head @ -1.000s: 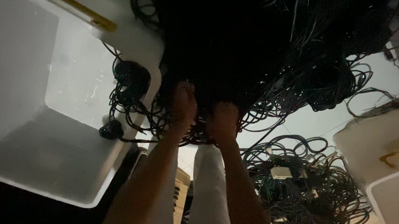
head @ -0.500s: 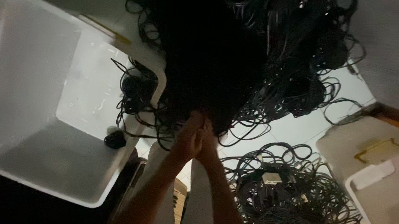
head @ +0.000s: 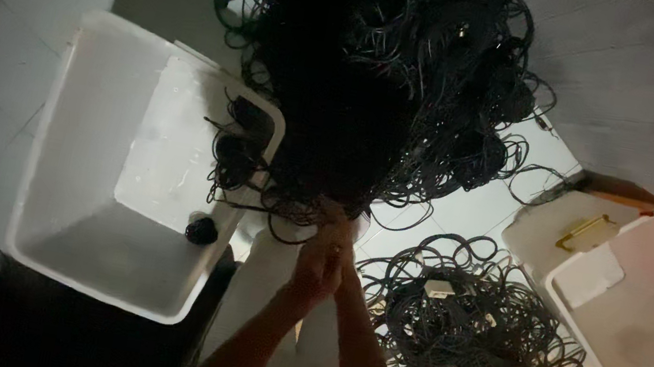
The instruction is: The person sorts through a large pile of black cables on the floor, picking up individual cables and moving them between the pile and white plastic bins.
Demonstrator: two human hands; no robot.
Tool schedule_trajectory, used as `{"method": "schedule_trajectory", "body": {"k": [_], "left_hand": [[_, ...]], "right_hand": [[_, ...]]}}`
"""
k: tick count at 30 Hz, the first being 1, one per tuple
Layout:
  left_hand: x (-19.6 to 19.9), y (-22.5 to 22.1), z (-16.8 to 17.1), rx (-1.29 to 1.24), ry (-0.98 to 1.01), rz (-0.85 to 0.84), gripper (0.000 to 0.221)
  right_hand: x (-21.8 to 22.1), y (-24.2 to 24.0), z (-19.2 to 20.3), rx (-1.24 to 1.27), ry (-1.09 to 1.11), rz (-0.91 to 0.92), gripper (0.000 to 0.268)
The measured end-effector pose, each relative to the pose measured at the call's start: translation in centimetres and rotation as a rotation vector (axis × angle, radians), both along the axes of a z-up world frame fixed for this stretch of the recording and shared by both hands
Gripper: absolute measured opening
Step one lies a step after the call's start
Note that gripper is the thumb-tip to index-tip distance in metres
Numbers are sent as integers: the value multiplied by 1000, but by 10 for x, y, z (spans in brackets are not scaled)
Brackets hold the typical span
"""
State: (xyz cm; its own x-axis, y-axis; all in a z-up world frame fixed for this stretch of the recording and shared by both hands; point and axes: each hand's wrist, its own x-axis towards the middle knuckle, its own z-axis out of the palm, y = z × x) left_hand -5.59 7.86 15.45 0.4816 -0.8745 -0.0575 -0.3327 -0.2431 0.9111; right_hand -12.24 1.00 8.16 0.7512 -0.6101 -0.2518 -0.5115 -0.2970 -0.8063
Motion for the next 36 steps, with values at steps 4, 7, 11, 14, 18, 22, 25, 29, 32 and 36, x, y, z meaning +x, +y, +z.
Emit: {"method": "schedule_trajectory", "body": {"k": [4, 7, 11, 14, 18, 22, 25, 29, 32, 36], "left_hand": [[-1, 1, 15, -70, 78, 0, 20], [19, -20, 13, -169, 90, 11, 19], [48, -45, -12, -300, 118, 10, 24], [65, -22, -65, -230, 33, 84, 27], [70, 8, -172, -31, 97, 301, 31], [71, 5, -223, 278, 355, 365, 35], [80, -2, -221, 412, 58, 239, 40], [103, -45, -162, 518, -137, 66, 71], [115, -78, -139, 974, -310, -117, 81], [114, -73, -183, 1120, -216, -96, 84]], "right_hand": [[15, -11, 35, 101, -185, -308, 54], [24, -18, 26, 253, -290, -490, 52], [3, -15, -30, 741, -313, -658, 42], [-3, -10, -59, 790, -419, -726, 34], [-10, -41, -34, -229, -64, -206, 26], [0, -55, -4, 93, 32, -365, 26], [-14, -53, -21, 211, -68, -435, 28], [-31, -50, -72, -463, 132, -106, 30], [-19, -74, -70, -63, 226, -260, 33], [21, -106, -28, 7, -194, -538, 39]]}}
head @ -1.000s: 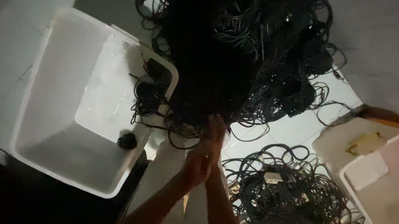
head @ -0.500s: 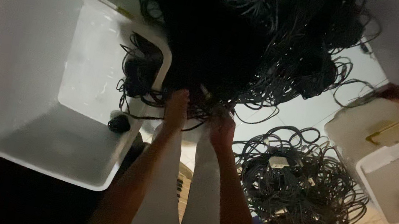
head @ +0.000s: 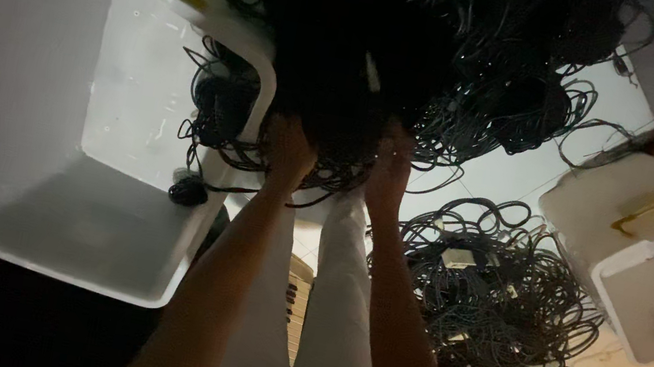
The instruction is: The person sorts through a large pile of black cables on the floor, picking up individual cables and moving them between the pile and white plastic bins.
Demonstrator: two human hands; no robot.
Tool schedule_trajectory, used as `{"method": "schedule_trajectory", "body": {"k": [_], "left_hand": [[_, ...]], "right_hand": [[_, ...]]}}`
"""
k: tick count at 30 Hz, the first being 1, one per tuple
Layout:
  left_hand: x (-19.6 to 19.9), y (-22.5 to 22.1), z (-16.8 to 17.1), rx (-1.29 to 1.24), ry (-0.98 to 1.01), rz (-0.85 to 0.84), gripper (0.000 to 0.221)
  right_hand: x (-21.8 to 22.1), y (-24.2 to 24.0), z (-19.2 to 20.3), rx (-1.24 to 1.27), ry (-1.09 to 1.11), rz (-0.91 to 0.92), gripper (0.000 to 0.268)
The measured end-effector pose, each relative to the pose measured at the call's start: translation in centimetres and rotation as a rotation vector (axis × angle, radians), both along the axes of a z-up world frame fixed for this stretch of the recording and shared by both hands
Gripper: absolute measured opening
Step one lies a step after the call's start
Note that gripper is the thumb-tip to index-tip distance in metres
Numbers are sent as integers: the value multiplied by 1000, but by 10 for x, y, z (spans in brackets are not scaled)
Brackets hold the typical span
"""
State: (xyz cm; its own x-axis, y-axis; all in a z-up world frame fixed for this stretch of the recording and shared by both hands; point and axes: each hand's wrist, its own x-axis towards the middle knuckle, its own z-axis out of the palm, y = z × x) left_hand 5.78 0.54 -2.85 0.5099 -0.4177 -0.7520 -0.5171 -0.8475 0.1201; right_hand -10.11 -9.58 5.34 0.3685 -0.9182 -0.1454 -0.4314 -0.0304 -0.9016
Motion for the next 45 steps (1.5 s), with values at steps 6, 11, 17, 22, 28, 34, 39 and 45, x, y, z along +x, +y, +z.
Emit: {"method": "schedule_trajectory", "body": {"k": [6, 11, 17, 22, 28, 34, 39, 45], "left_hand": [[-32, 21, -40, -274, 80, 80, 42], [-102, 32, 10, -671, 263, -147, 31], [-46, 33, 52, -721, 434, 100, 37], [8, -3, 32, -781, 145, 223, 41], [34, -41, -2, -697, 137, -134, 67], [33, -21, -49, -527, 108, -211, 60], [52, 12, -45, -565, 300, 50, 52], [48, 32, -86, -795, 552, 561, 48]], "right_hand": [[13, 4, -10, 694, 645, 122, 47], [9, 19, -50, 539, 404, 129, 49], [-8, 11, -62, 382, 286, 171, 39], [-17, 13, -50, 339, 126, 218, 32], [-8, 18, -82, 699, 88, 193, 35], [-24, -31, -66, 399, 408, 275, 31], [-55, -49, -68, -51, 582, 447, 35], [-63, -83, -46, 162, 557, 198, 41]]}}
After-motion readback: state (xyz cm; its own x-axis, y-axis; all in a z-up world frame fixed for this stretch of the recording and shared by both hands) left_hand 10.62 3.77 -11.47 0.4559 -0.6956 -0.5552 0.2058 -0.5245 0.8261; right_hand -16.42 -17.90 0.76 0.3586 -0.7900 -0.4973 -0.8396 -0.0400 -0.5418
